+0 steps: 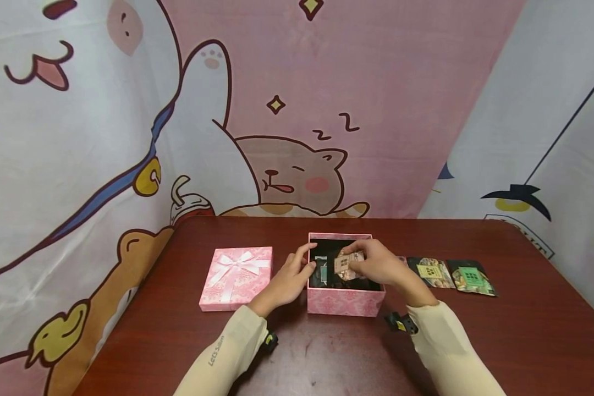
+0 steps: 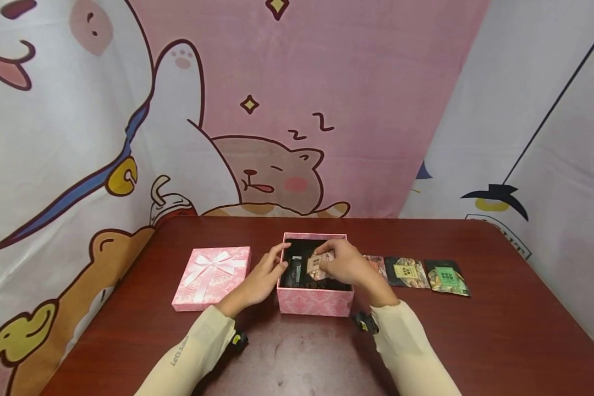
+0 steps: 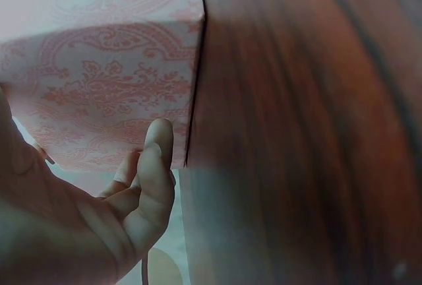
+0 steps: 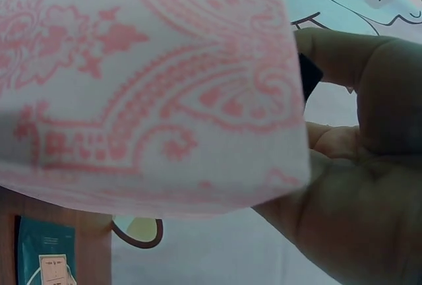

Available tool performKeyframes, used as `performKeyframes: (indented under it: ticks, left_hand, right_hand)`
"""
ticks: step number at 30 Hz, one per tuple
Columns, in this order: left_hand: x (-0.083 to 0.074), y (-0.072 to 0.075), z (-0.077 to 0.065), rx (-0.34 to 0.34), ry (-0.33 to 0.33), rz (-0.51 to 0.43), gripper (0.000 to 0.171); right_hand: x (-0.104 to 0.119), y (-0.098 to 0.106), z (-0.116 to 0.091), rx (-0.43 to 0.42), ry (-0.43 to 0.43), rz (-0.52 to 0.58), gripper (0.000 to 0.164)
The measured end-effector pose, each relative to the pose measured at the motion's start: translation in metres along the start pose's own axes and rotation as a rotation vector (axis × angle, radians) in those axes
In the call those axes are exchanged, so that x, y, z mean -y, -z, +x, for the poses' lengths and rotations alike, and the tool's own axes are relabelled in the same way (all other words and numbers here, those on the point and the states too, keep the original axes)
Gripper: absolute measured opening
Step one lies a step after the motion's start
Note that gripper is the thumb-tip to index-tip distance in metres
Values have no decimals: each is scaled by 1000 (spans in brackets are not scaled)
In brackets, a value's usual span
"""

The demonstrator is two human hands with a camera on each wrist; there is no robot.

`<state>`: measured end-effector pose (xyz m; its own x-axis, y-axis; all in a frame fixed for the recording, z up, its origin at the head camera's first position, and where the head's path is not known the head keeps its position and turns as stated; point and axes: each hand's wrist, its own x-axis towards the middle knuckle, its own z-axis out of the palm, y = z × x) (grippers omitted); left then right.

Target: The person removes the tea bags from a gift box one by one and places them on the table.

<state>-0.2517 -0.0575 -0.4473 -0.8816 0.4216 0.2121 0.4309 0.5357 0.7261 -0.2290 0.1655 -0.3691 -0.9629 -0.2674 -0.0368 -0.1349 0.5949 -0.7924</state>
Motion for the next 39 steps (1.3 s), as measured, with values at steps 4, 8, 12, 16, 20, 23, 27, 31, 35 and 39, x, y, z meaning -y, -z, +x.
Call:
performKeyframes:
  ticks: [4,8,12,16,20,23,27,31,35,39]
  left_hand:
    - [-1,1,0,4,2,1,45]
    - [-1,0,0,4,6,1,44]
    - [-1,0,0,2,12,7,44]
    - [-1,0,0,7,17,6,44]
    - [-1,0,0,12,19,-1,44]
    - [-1,-1,0,10,17,1,44]
    - [0,-1,0,6,17,2,44]
    - [-1,0,0,12,18,2,45]
    - [-3,0,-1,13,17,11,45]
    - [-3,0,-1,7,21,4,44]
  right_hand:
    - [1,2,-3,7,-7,-4,31]
    - [0,5,-5,11,-7,-2,31]
    - [-3,6,-6,4,6,22,31]
    - [-4,7,-9,4,-2,51,32]
    - [-5,8,-11,13,-3,73,32]
    - [-7,9,-13,19,14,77,32]
    - [-8,12,-15,21,35,77,32]
    - [-8,16,-19,11,36,85,33]
    - [-9,19,-22,15,33,106,34]
    - [-11,21,-24,18,29,118,34]
